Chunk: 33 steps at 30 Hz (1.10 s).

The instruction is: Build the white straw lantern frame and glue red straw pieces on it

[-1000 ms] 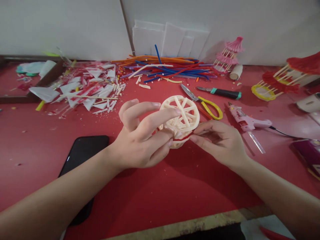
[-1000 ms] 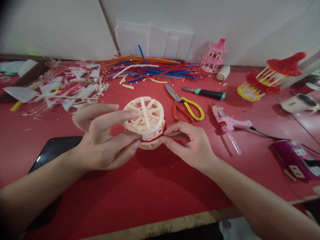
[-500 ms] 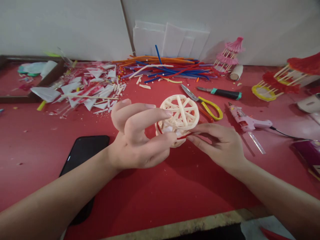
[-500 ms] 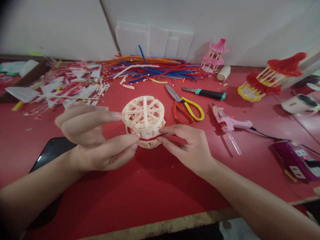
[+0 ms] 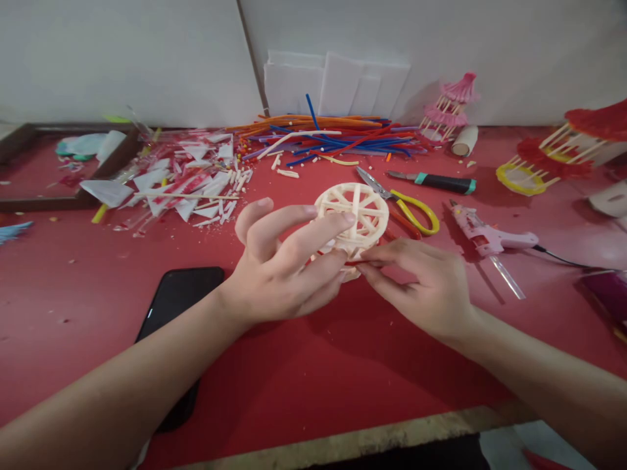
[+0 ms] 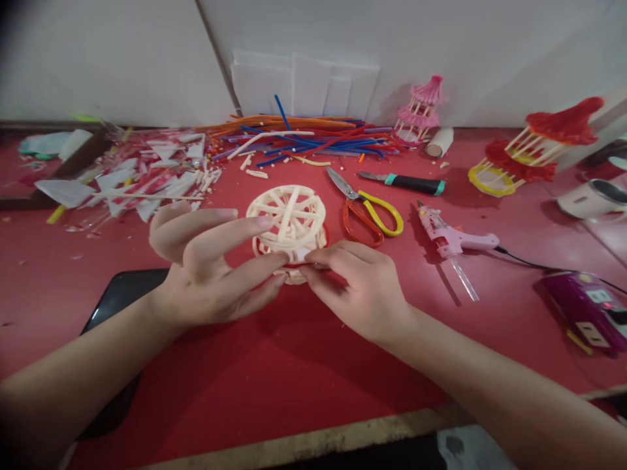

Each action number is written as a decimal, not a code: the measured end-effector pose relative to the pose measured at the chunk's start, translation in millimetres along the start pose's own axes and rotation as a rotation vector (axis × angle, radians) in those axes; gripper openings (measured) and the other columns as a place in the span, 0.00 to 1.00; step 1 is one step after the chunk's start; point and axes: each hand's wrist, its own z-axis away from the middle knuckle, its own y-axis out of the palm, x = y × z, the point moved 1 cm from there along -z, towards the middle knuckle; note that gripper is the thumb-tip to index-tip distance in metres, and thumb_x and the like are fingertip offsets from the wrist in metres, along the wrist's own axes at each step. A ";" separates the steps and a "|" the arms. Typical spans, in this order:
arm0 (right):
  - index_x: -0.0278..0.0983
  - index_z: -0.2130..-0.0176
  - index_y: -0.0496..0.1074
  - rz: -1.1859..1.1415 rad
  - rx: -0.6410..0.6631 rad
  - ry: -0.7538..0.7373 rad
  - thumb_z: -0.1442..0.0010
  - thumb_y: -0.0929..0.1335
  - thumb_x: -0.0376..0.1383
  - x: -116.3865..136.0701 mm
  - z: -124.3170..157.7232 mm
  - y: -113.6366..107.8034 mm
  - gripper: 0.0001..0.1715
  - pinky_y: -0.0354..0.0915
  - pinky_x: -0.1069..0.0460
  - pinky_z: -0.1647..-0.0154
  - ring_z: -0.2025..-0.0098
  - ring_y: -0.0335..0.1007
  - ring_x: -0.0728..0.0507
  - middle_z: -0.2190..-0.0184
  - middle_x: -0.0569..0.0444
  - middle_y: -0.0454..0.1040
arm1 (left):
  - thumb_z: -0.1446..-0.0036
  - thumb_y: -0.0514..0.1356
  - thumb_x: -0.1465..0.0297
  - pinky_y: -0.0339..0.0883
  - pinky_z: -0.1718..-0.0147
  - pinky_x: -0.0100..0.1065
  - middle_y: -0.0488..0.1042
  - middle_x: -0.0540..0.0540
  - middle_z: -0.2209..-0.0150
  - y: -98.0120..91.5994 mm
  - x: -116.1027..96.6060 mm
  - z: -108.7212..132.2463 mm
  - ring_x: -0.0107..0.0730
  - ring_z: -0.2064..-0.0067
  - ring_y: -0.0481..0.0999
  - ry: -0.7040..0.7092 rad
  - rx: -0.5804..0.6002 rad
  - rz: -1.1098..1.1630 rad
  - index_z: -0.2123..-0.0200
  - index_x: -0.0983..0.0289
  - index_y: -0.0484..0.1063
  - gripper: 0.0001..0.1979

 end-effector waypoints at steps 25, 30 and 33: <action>0.38 0.66 0.71 0.088 0.141 -0.141 0.37 0.69 0.34 -14.8 9.3 -11.8 0.04 0.62 0.56 0.72 0.75 0.70 0.52 0.76 0.60 0.75 | 0.48 0.68 0.68 0.62 0.47 0.51 0.68 0.54 0.44 2.0 6.0 3.8 0.45 0.46 0.63 -0.031 0.023 0.064 0.66 0.57 0.71 0.09; 0.38 0.67 0.70 0.070 0.128 -0.135 0.37 0.69 0.33 -11.7 11.4 -10.2 0.06 0.61 0.56 0.73 0.76 0.68 0.53 0.77 0.61 0.74 | 0.48 0.68 0.67 0.61 0.46 0.53 0.68 0.55 0.44 0.4 6.7 2.2 0.46 0.47 0.64 0.003 0.025 0.038 0.66 0.59 0.70 0.08; 0.39 0.68 0.70 0.069 0.132 -0.132 0.37 0.69 0.33 -10.5 12.3 -11.2 0.06 0.60 0.55 0.73 0.76 0.68 0.52 0.78 0.61 0.74 | 0.48 0.67 0.67 0.61 0.47 0.54 0.67 0.58 0.44 -0.5 6.4 1.1 0.47 0.47 0.64 0.002 0.050 0.033 0.66 0.61 0.71 0.08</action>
